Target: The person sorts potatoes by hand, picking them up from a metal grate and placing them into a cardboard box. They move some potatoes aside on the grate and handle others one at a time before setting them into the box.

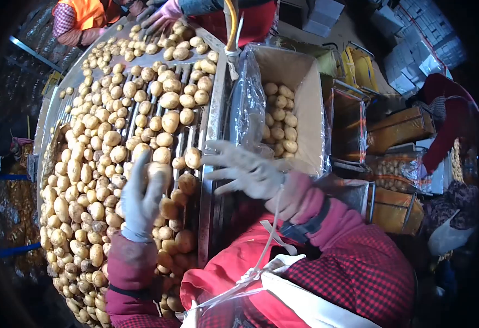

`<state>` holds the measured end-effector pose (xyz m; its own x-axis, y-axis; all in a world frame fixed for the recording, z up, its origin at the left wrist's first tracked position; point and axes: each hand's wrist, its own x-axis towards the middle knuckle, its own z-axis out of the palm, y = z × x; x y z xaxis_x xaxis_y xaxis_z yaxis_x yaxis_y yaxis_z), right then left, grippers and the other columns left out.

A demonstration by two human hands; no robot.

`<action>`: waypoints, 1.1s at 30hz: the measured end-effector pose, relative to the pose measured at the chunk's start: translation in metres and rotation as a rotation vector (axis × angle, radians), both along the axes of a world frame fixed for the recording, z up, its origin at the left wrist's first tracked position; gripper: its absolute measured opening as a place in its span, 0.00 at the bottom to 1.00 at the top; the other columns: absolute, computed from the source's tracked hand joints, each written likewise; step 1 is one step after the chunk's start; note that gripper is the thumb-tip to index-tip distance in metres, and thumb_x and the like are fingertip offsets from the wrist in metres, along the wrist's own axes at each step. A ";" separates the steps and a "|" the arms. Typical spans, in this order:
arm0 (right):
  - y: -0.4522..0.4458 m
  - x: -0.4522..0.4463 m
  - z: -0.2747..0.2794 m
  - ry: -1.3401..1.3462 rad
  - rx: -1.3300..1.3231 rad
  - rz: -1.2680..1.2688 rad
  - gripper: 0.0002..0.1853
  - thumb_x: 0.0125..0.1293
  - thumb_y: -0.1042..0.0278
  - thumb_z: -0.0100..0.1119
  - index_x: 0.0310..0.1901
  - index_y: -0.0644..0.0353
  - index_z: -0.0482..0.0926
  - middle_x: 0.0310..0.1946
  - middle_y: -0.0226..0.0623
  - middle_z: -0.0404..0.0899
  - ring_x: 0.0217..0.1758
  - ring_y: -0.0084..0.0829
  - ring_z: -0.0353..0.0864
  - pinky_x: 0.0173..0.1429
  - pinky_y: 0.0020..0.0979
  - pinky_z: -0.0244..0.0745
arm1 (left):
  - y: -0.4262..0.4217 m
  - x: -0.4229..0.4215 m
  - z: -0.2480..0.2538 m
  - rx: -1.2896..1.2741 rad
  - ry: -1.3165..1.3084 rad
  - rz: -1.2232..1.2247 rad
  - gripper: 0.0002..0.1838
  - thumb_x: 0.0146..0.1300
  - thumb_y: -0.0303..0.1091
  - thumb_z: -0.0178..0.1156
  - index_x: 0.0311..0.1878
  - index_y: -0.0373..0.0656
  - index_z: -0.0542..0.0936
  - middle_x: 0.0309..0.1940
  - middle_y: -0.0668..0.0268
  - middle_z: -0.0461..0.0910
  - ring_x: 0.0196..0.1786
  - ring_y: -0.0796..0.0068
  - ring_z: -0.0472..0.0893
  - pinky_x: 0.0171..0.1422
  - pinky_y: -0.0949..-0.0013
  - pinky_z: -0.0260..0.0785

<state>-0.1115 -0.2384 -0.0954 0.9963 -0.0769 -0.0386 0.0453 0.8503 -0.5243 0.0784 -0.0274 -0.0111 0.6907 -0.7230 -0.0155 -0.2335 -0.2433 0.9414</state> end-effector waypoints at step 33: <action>-0.037 0.007 0.025 0.205 -0.519 -0.422 0.29 0.86 0.57 0.48 0.79 0.66 0.62 0.67 0.47 0.78 0.63 0.35 0.84 0.61 0.29 0.83 | 0.135 -0.008 0.021 0.838 -0.955 -0.246 0.34 0.61 0.41 0.72 0.72 0.50 0.76 0.55 0.56 0.81 0.57 0.52 0.81 0.61 0.51 0.72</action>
<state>-0.1040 -0.2749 -0.0707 0.8539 -0.5148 -0.0764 0.1732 0.4195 -0.8911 0.0705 0.1075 0.0101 0.5309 -0.8415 -0.1003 -0.8472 -0.5298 -0.0397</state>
